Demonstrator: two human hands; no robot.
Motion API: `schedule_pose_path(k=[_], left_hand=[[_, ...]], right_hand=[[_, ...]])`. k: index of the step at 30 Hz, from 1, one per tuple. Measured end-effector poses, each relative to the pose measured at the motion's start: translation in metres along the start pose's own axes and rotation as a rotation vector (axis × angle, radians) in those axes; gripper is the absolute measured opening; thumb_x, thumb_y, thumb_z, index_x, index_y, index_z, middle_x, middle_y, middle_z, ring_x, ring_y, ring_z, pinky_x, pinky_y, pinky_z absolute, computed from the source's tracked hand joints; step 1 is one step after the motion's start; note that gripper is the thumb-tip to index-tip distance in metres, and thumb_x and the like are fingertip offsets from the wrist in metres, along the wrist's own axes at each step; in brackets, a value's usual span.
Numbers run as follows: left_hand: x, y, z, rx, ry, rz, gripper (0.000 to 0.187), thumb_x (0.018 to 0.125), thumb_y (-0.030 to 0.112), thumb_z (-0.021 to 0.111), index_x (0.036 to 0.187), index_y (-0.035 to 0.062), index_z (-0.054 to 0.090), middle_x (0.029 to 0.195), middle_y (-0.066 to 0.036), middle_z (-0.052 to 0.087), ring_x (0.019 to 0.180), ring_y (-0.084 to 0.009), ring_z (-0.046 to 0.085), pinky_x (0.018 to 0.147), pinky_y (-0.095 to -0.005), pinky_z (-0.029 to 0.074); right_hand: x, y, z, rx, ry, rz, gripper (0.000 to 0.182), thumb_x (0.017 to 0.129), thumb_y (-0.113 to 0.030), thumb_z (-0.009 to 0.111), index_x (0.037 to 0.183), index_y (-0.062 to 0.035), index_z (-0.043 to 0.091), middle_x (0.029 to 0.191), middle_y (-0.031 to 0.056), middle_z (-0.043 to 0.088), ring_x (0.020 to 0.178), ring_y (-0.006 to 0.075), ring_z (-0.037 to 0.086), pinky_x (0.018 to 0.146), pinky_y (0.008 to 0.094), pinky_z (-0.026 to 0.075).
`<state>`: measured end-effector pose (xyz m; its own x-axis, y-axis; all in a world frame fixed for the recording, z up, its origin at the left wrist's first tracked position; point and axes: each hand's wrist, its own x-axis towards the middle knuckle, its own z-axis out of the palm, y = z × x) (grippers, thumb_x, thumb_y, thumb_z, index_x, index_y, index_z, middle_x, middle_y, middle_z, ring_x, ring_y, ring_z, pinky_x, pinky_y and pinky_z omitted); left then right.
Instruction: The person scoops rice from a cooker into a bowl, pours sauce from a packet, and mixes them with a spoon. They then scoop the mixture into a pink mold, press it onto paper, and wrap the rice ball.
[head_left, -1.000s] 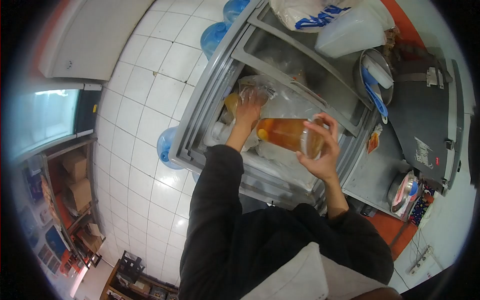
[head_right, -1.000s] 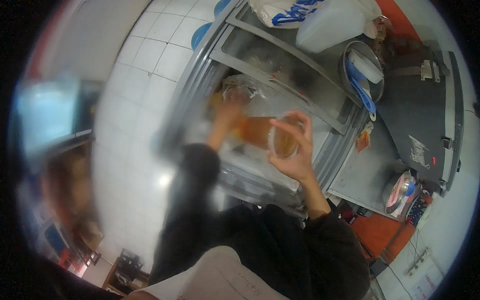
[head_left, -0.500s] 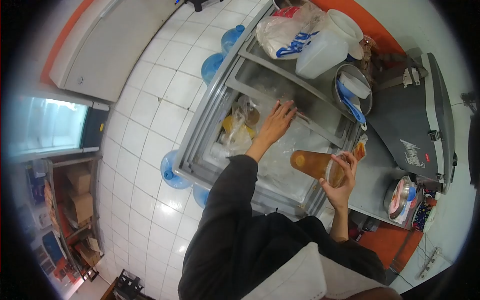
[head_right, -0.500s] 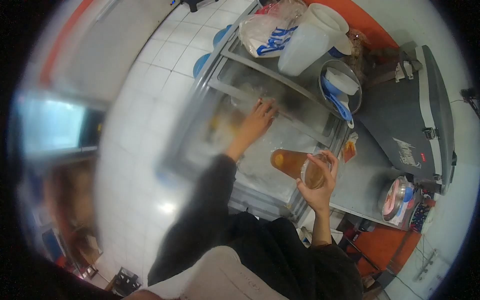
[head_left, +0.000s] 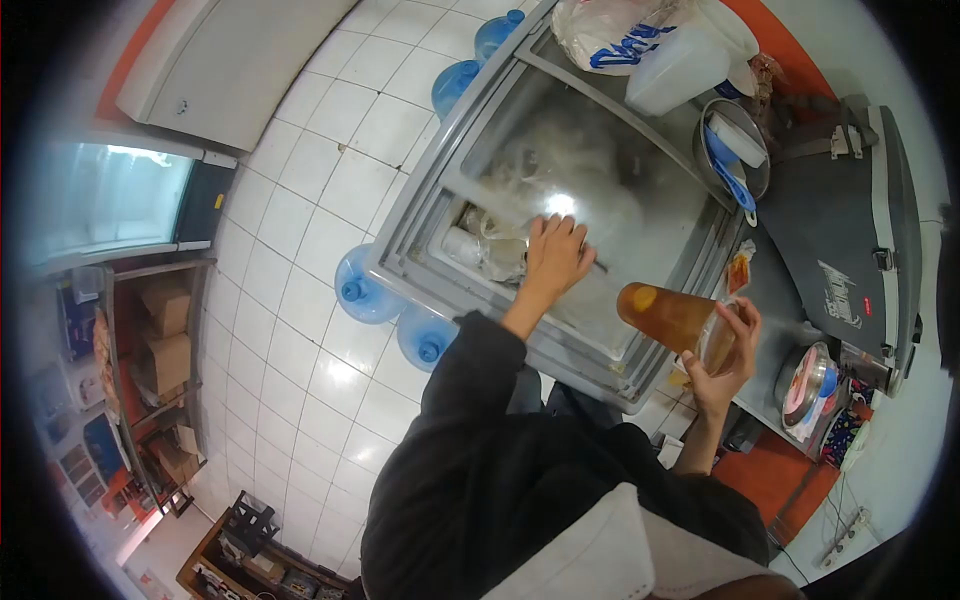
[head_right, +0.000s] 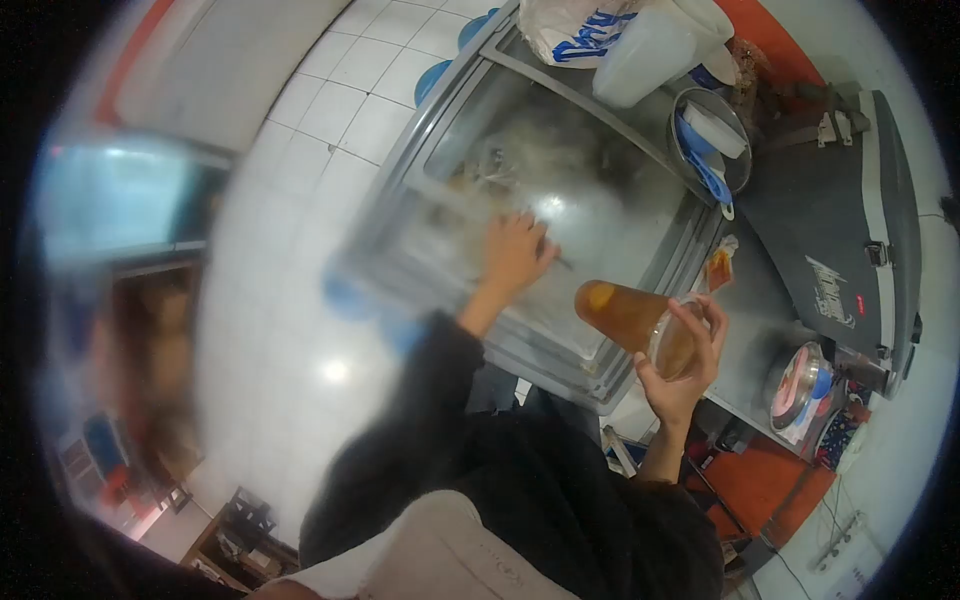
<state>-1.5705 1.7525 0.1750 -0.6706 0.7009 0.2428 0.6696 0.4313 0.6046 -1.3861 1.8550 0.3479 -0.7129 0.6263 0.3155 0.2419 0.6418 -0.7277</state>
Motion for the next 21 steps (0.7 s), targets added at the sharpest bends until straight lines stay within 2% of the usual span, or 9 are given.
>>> schedule_pose_path(k=[4, 7, 12, 15, 17, 21], left_hand=[[-0.065, 0.007, -0.033, 0.086, -0.173, -0.142, 0.017, 0.071, 0.022, 0.06, 0.079, 0.0067, 0.061, 0.084, -0.009, 0.055, 0.091, -0.0267, 0.051, 0.09, -0.0473, 0.032], [-0.106, 0.008, -0.048, 0.089, -0.11, -0.153, 0.017, 0.073, 0.022, 0.06, 0.08, 0.0069, 0.061, 0.086, -0.009, 0.054, 0.094, -0.027, 0.051, 0.09, -0.0484, 0.032], [-0.135, 0.011, -0.05, 0.071, -0.142, -0.243, 0.018, 0.075, 0.022, 0.058, 0.083, 0.0069, 0.06, 0.088, -0.009, 0.054, 0.097, -0.0267, 0.049, 0.09, -0.0501, 0.03], [-0.14, 0.008, -0.049, 0.042, -0.159, -0.268, 0.018, 0.075, 0.022, 0.057, 0.085, 0.0071, 0.06, 0.088, -0.008, 0.052, 0.097, -0.0261, 0.049, 0.089, -0.0506, 0.03], [-0.136, 0.008, -0.047, 0.025, -0.182, -0.268, 0.018, 0.076, 0.022, 0.057, 0.085, 0.0073, 0.059, 0.087, -0.008, 0.052, 0.096, -0.0258, 0.049, 0.089, -0.0507, 0.029], [-0.141, 0.009, -0.046, 0.014, -0.101, -0.265, 0.014, 0.074, 0.02, 0.058, 0.081, 0.0081, 0.058, 0.083, -0.007, 0.049, 0.094, -0.0244, 0.049, 0.087, -0.0497, 0.029]], right_hand=[[0.009, -0.006, 0.002, -0.007, -0.002, -0.038, 0.056, 0.051, -0.012, 0.068, 0.106, -0.0059, 0.062, 0.115, 0.013, 0.044, 0.113, 0.0284, 0.043, 0.096, 0.0401, 0.034], [0.022, -0.005, 0.011, -0.031, -0.015, -0.071, 0.055, 0.052, -0.01, 0.068, 0.107, -0.0081, 0.062, 0.115, 0.0125, 0.045, 0.113, 0.0281, 0.043, 0.096, 0.0389, 0.034], [0.059, -0.004, 0.028, -0.047, -0.046, -0.116, 0.055, 0.053, -0.006, 0.065, 0.107, -0.0152, 0.063, 0.113, 0.0093, 0.046, 0.113, 0.0265, 0.044, 0.095, 0.0372, 0.035], [0.089, 0.003, 0.027, -0.086, -0.057, -0.188, 0.055, 0.053, -0.005, 0.064, 0.107, -0.0149, 0.063, 0.112, 0.0087, 0.047, 0.112, 0.0261, 0.044, 0.095, 0.0376, 0.035], [0.113, 0.008, 0.027, -0.132, -0.027, -0.2, 0.053, 0.055, -0.007, 0.064, 0.107, -0.0145, 0.063, 0.11, 0.0093, 0.047, 0.111, 0.0273, 0.044, 0.095, 0.0379, 0.036], [0.163, 0.045, 0.036, -0.159, -0.039, -0.2, 0.053, 0.057, -0.013, 0.065, 0.109, -0.0171, 0.062, 0.111, 0.0113, 0.048, 0.11, 0.0292, 0.045, 0.096, 0.0387, 0.036]])
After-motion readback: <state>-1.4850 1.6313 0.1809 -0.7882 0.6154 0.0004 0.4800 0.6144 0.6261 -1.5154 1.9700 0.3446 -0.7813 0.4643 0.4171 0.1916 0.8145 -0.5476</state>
